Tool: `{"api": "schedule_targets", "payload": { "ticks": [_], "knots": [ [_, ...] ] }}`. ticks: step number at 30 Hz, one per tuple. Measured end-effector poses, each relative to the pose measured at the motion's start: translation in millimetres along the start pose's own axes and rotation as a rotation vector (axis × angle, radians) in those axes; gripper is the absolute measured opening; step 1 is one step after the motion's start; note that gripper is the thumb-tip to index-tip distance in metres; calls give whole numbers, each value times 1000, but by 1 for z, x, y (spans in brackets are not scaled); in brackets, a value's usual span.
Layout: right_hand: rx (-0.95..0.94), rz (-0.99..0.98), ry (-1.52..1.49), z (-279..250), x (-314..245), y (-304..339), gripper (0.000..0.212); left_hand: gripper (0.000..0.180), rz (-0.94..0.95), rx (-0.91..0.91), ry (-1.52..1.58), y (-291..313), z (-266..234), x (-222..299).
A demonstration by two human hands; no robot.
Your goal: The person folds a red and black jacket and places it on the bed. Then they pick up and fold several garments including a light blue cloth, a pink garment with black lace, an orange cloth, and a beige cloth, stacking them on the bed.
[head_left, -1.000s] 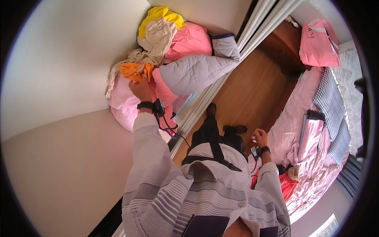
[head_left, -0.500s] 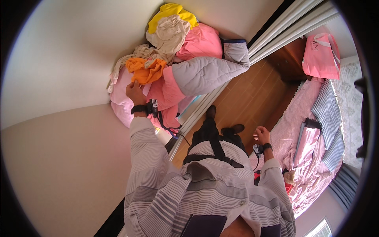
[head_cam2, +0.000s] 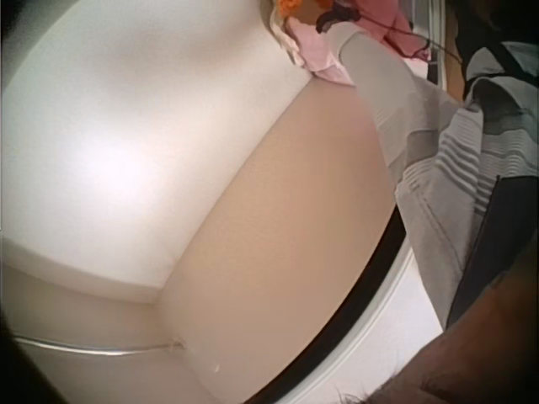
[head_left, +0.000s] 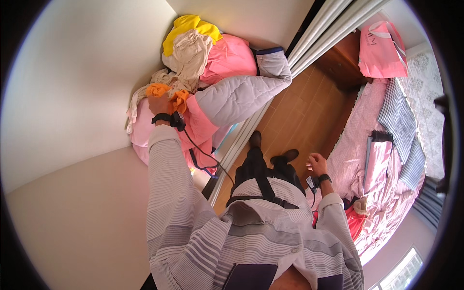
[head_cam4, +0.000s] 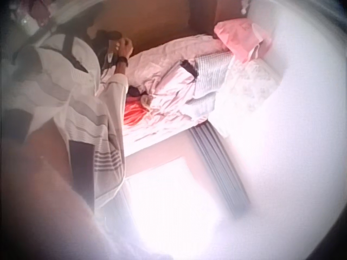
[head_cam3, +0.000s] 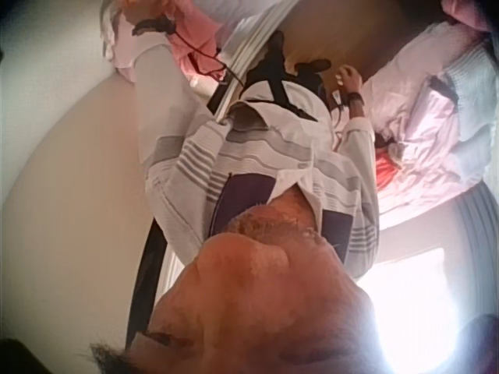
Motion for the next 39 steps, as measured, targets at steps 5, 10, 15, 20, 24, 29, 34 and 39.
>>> {"api": "schedule_targets", "payload": {
  "ticks": [5,10,15,20,24,29,34,39],
  "knots": [
    [55,99,-29,-13,34,7,25,32,46,-128,672,-31,-23,14],
    [20,65,-16,-4,40,5,24,32,1093,479,-206,-27,-160,86],
    [-103,91,16,30,-14,-4,34,29,606,-64,924,-2,-231,147],
    [-330,-85,-96,84,-126,12,39,26,478,-331,1158,108,-167,178],
    [-571,-393,-271,120,-222,38,65,24,343,-638,1092,209,-82,187],
    [-597,-555,-406,127,-270,57,99,34,531,-951,826,313,-29,196],
    [-560,-385,-598,112,-244,59,89,43,697,-1194,666,342,-20,202],
    [-470,-132,-1031,99,-211,56,47,41,575,-1223,806,353,-19,204]
  ]
}}
Point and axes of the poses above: each hand's wrist, its own y-axis away from the middle knuckle, its own z-axis out of the palm, x = y × z, the point moved 3 cm from there along -y, towards the middle knuckle, and after that the axes turned 3 degrees about -y, right-handed, at the moved point
